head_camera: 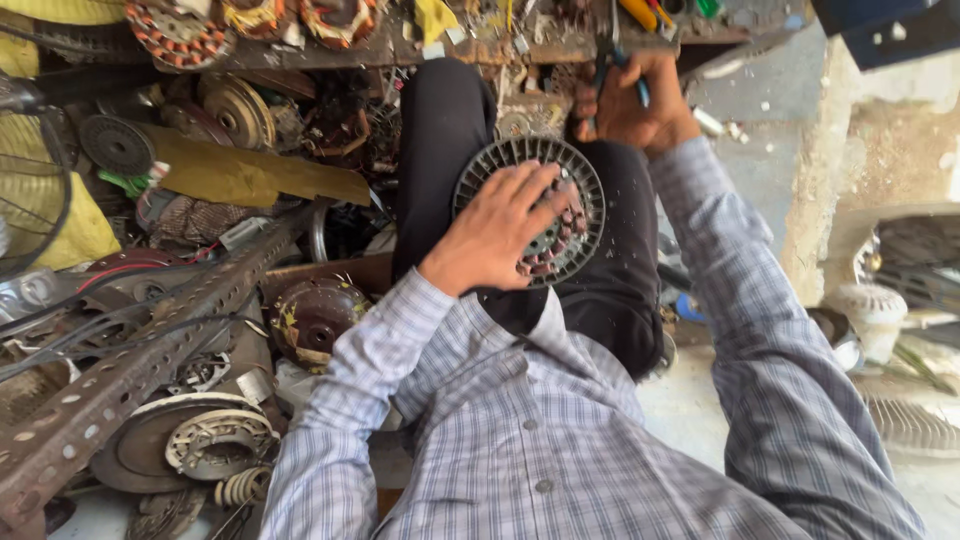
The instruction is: The person uses pliers to strip and manipulate wires on an electric fan motor stator while holding it in their lap.
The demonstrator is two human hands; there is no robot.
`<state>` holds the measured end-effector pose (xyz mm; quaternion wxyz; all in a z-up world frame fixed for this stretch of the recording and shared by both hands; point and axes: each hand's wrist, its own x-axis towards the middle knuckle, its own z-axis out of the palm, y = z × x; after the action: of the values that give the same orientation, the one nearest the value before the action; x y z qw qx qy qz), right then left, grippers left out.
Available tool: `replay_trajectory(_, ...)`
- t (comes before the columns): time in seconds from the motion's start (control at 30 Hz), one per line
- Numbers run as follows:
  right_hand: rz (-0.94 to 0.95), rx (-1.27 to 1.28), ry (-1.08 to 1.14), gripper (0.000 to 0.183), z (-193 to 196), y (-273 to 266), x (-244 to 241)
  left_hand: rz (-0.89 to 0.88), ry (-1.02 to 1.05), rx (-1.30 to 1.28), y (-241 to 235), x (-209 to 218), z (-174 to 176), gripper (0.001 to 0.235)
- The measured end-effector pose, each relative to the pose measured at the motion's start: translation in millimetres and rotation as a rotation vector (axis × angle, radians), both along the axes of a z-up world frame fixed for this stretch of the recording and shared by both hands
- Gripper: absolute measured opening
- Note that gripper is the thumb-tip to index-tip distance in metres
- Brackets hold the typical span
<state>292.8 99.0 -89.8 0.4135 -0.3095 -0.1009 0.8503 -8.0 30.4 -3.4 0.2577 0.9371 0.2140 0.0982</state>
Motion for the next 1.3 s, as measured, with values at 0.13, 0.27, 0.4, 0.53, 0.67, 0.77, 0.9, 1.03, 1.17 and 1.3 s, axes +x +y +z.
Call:
replay_trajectory(0.13,-0.056,0.034,0.044,0.037,20,-6,15,0.269,-0.073,-0.007,-28,9,-8,0.124)
replay_trajectory(0.27,-0.099,0.154,-0.187,0.046,48,-97,19,0.472,-0.079,-0.067,-47,6,-5,0.128)
replay_trajectory(0.4,0.063,0.484,-0.205,0.05,63,-210,-10,0.35,-0.093,-0.038,-26,-3,-3,0.122)
replay_trajectory(0.53,0.252,-0.03,-0.234,0.061,71,-272,-29,0.182,-0.062,-0.032,-13,4,-4,0.123)
replay_trajectory(0.67,0.252,-0.166,-0.266,0.064,61,-278,-37,0.131,-0.037,0.006,-9,8,-11,0.125)
replay_trajectory(0.77,0.236,-0.041,-0.017,0.055,52,-272,-35,0.13,-0.041,0.006,-11,7,-18,0.125)
replay_trajectory(0.9,0.31,0.623,-0.424,0.028,50,-261,-29,0.134,-0.075,0.047,-13,7,-26,0.123)
replay_trajectory(1.03,0.331,-0.108,-0.088,0.049,47,-253,-29,0.132,-0.09,0.068,-13,7,-30,0.114)
replay_trajectory(1.17,0.449,0.283,-0.481,0.051,39,-234,-39,0.129,-0.126,0.057,-13,6,-31,0.11)
replay_trajectory(1.3,0.464,0.492,-0.892,0.056,46,-231,-58,0.138,-0.162,0.029,-7,5,-35,0.113)
